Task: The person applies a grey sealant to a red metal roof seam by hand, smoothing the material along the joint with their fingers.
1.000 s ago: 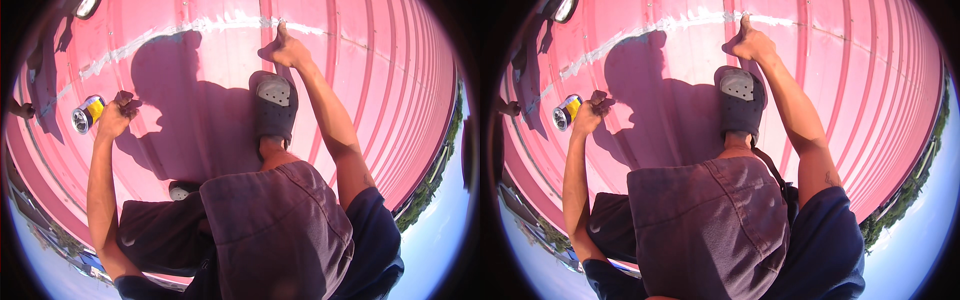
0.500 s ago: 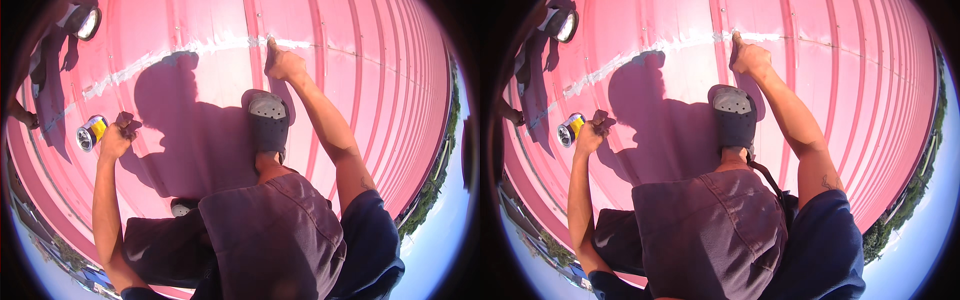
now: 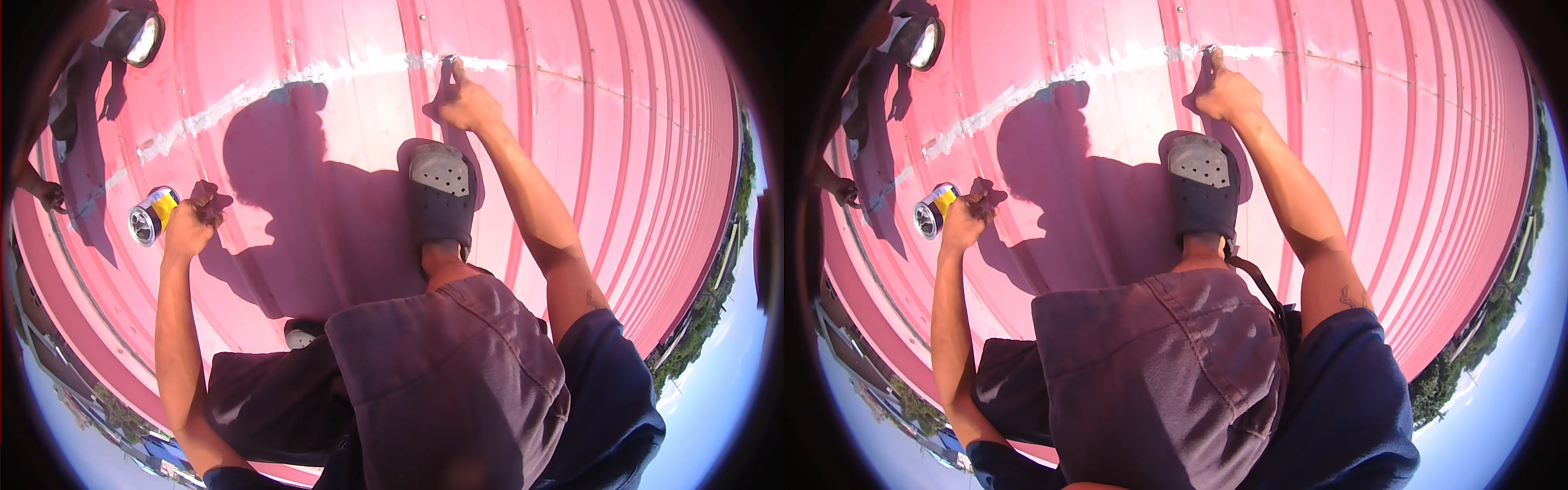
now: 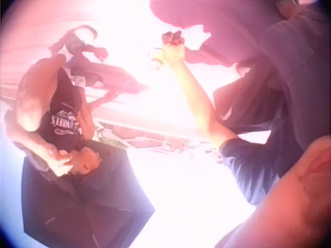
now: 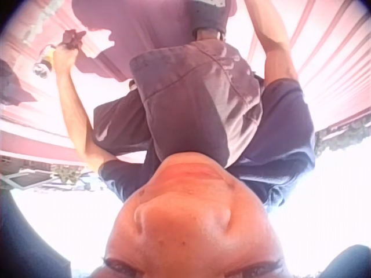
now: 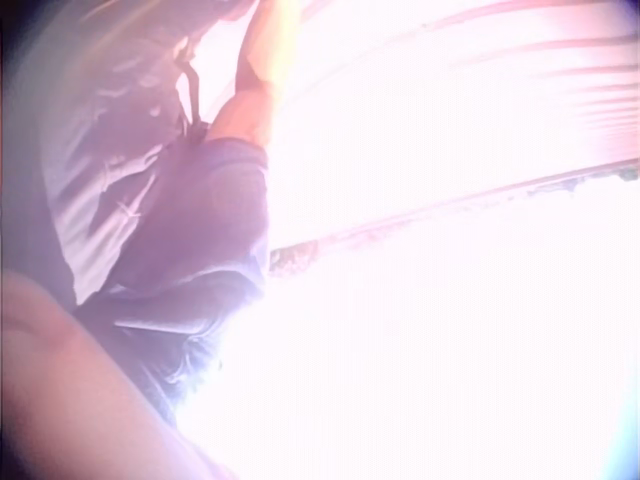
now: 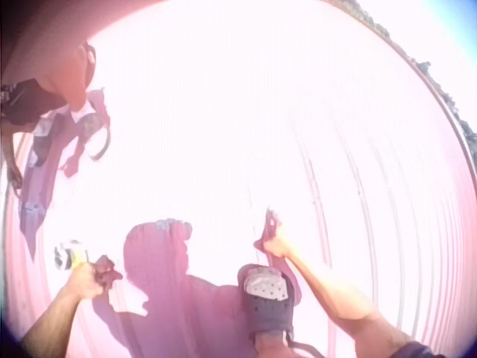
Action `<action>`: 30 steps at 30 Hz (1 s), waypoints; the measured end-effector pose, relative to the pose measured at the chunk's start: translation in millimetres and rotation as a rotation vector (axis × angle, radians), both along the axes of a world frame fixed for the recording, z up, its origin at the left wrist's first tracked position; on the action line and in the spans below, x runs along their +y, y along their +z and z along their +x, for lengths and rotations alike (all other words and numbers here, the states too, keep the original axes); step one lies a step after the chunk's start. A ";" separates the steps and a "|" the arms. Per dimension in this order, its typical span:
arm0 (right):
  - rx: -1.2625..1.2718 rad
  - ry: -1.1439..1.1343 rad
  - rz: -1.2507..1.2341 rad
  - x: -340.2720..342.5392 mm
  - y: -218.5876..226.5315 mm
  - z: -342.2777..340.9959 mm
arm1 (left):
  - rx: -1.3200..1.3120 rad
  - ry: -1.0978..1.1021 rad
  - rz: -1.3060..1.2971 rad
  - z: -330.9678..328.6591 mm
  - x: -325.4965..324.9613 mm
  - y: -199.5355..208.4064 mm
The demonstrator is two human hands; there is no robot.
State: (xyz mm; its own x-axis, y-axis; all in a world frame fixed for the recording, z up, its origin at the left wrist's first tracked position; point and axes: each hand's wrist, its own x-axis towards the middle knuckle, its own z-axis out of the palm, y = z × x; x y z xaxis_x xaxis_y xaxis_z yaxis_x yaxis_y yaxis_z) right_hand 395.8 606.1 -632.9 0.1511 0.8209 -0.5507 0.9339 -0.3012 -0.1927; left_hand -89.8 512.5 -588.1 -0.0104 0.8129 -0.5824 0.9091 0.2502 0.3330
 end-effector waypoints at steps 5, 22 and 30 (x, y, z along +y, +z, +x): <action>-0.003 0.144 -0.007 3.9 -6.8 2.0 | 0.050 -0.028 -0.091 16.7 7.0 7.4; -0.429 0.531 -0.052 18.5 -8.9 3.5 | -0.113 0.060 -0.090 -1.7 10.6 -16.3; -0.483 0.617 -0.036 39.4 -10.7 6.5 | -0.038 -0.054 -0.048 -5.7 14.3 -14.5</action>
